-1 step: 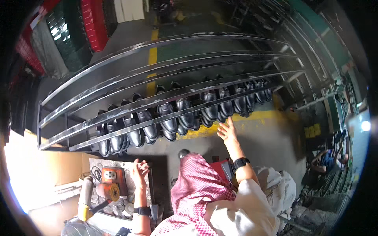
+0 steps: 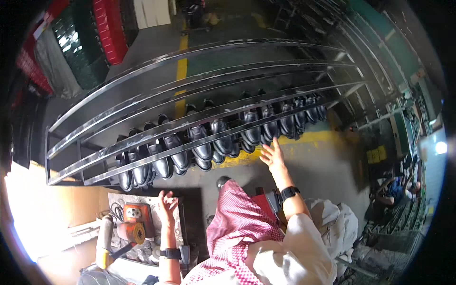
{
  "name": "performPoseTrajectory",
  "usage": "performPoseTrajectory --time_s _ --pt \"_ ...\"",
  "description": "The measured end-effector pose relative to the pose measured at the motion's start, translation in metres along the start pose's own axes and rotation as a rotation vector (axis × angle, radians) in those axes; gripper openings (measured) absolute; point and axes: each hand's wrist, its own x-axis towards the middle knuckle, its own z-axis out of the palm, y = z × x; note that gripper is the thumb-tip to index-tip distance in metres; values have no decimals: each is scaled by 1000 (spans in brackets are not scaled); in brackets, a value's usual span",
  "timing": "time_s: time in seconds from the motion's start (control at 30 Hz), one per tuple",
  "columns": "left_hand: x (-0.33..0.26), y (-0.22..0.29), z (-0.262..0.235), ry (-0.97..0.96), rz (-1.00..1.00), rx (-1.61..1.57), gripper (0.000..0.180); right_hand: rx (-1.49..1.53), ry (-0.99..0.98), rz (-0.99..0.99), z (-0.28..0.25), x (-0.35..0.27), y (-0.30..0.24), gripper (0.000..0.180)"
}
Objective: Inspecting and cleaning finished black shoes on a factory production rack.
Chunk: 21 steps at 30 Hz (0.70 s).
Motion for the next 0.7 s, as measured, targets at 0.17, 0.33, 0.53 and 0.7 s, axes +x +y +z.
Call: performPoseTrajectory --time_s 0.17,0.33,0.53,0.7 --pt "40 35 33 36 31 -285 65 239 -82 -82 22 32 -45 79" --pt "104 64 80 315 93 -463 52 478 -263 -103 17 110 -76 30" --pt "107 53 139 160 291 -344 35 593 179 -200 28 146 -72 19" --pt "107 52 133 162 260 -193 33 574 179 -18 56 112 -80 23"
